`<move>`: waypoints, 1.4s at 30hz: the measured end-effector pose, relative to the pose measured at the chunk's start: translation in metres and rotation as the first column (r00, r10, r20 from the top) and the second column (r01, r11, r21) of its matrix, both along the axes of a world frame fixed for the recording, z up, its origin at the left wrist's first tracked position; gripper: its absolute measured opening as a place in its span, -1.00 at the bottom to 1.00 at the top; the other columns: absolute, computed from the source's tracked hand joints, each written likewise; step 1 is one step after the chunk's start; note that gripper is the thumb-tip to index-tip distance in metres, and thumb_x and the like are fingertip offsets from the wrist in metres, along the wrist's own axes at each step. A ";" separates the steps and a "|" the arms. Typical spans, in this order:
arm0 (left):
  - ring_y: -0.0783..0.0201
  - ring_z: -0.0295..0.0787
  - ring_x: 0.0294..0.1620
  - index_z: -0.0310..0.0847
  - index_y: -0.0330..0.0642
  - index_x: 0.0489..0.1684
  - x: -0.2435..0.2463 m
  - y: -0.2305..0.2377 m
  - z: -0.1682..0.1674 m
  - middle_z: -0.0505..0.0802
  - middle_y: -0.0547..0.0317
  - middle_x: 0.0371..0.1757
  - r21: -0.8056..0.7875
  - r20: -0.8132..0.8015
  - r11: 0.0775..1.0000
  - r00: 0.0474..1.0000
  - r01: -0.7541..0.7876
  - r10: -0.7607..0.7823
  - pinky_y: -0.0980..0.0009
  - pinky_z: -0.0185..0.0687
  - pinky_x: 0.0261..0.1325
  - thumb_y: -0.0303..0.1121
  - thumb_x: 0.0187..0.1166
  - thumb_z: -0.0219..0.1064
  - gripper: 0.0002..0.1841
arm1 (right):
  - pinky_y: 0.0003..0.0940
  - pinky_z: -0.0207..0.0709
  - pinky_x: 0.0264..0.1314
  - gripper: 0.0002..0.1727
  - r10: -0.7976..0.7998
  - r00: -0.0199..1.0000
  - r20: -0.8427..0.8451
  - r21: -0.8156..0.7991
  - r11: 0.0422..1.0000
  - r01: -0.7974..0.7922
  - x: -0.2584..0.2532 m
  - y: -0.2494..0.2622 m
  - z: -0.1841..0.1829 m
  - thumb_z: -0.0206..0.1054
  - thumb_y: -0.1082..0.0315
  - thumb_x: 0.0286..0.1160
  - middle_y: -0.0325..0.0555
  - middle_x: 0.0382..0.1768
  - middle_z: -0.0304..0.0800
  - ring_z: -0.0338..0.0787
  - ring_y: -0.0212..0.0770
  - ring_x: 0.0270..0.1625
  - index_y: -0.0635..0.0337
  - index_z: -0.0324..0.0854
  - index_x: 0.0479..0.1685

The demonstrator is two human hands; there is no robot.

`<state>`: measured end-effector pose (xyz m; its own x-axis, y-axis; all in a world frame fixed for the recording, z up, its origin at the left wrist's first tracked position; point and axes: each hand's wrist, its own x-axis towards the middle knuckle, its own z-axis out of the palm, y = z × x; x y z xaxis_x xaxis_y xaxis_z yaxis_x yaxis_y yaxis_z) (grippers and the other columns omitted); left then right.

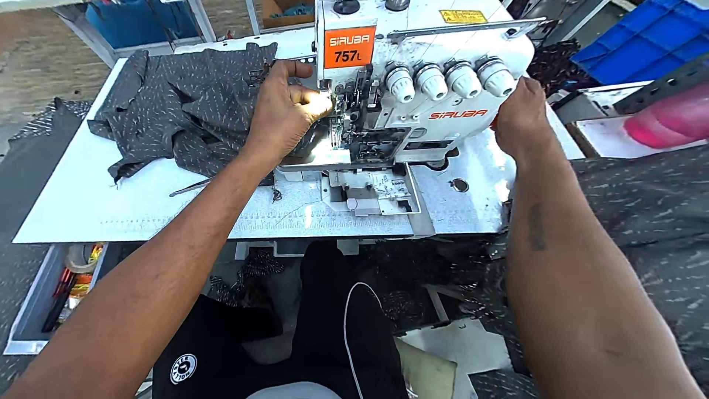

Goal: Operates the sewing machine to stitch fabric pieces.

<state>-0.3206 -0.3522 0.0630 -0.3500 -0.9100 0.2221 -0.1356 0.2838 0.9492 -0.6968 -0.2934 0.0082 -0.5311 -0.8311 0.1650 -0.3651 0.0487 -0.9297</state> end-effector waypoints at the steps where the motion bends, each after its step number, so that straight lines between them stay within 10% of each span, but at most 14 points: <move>1: 0.36 0.91 -0.30 0.35 -0.22 0.31 0.000 0.000 -0.001 0.93 0.14 -0.27 -0.013 -0.005 1.000 1.000 0.007 -0.007 0.47 0.84 -0.12 -0.57 0.34 0.59 -0.41 | -0.23 0.74 0.13 -0.37 0.025 1.000 -0.017 -0.058 0.998 -0.026 -0.002 0.001 -0.004 -0.27 -0.17 0.89 -0.34 -0.09 0.81 0.81 -0.46 0.00 0.05 0.66 0.14; 8: 0.43 0.90 -0.31 0.35 -0.19 0.28 -0.001 0.004 -0.004 0.94 0.21 -0.30 -0.057 0.058 0.998 0.998 0.031 -0.027 0.51 0.80 -0.13 -0.53 0.37 0.60 -0.44 | -0.14 0.69 0.40 -0.37 0.137 0.990 -0.043 -0.260 0.955 -0.143 -0.002 0.005 -0.022 -0.29 -0.12 0.91 -0.21 0.19 0.79 0.78 -0.34 0.28 0.13 0.52 0.41; 42: 0.47 0.85 -0.32 0.12 -0.14 0.72 -0.001 0.003 -0.009 0.93 0.31 -0.28 -0.151 0.228 0.985 0.973 0.084 -0.048 0.48 0.79 -0.08 -0.39 0.44 0.58 -0.16 | -0.07 0.66 0.45 -0.45 0.169 0.983 0.065 -0.382 0.915 -0.132 0.007 0.006 -0.031 -0.25 -0.06 0.93 -0.22 0.17 0.80 0.78 -0.26 0.31 0.06 0.55 0.34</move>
